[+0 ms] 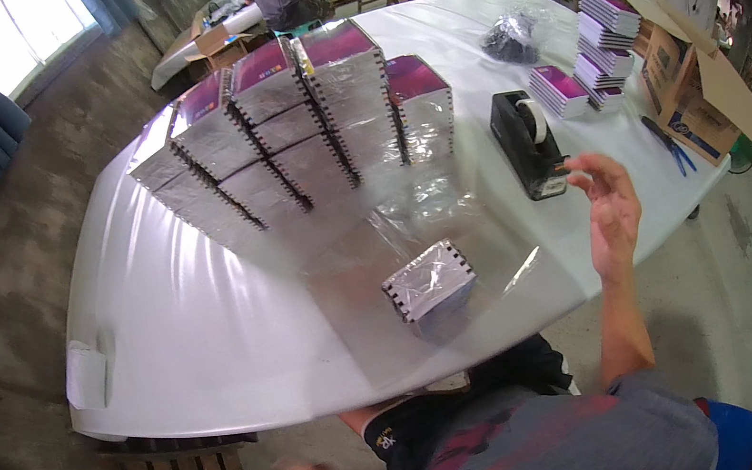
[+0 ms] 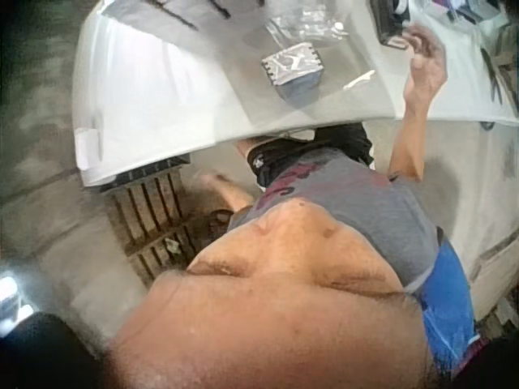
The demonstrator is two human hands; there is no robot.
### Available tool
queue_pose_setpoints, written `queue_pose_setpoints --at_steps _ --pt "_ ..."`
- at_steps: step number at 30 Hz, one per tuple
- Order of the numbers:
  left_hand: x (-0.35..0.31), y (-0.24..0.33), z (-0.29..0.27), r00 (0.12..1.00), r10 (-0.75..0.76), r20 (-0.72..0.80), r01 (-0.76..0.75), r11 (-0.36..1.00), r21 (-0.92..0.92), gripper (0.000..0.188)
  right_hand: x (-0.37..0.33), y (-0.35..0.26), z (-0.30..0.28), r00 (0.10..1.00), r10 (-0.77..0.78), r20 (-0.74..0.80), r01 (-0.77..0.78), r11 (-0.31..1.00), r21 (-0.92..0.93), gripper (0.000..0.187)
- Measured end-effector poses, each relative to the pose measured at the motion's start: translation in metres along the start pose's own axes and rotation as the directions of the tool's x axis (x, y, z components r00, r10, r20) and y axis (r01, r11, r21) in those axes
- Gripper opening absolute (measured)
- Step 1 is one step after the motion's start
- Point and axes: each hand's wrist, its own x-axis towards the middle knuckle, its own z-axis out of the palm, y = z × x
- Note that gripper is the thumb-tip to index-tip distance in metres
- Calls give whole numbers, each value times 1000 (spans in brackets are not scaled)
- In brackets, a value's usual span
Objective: The person wraps stacks of spiral-bound notebooks in clear plastic film and seals them with tape. The person repeatedly places notebooks into plastic, folds the film, and applies tape to secure the package.
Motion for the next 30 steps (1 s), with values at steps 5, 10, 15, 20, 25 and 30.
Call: queue_pose_setpoints --at_steps 5,10,15,20,25,30 --pt "-105 63 10 725 521 450 -428 853 -298 59 20 -31 55 839 -49 542 307 865 -397 97" --pt "-126 74 -14 620 638 457 -532 770 -352 62 -6 6 106 461 220 860 634 597 -492 101" --pt "-138 49 -12 583 636 506 -535 769 -349 68 0 -4 79 502 230 834 579 627 -522 95" --pt "-141 50 -7 563 637 527 -530 767 -362 76 60 -33 28 830 -102 549 532 441 -723 85" --pt "-149 75 -2 552 695 460 -602 714 -357 83 155 20 24 762 -509 400 538 153 -829 69" --pt "-176 96 -85 391 816 426 -793 534 -294 53 201 122 57 709 -640 295 485 139 -864 70"
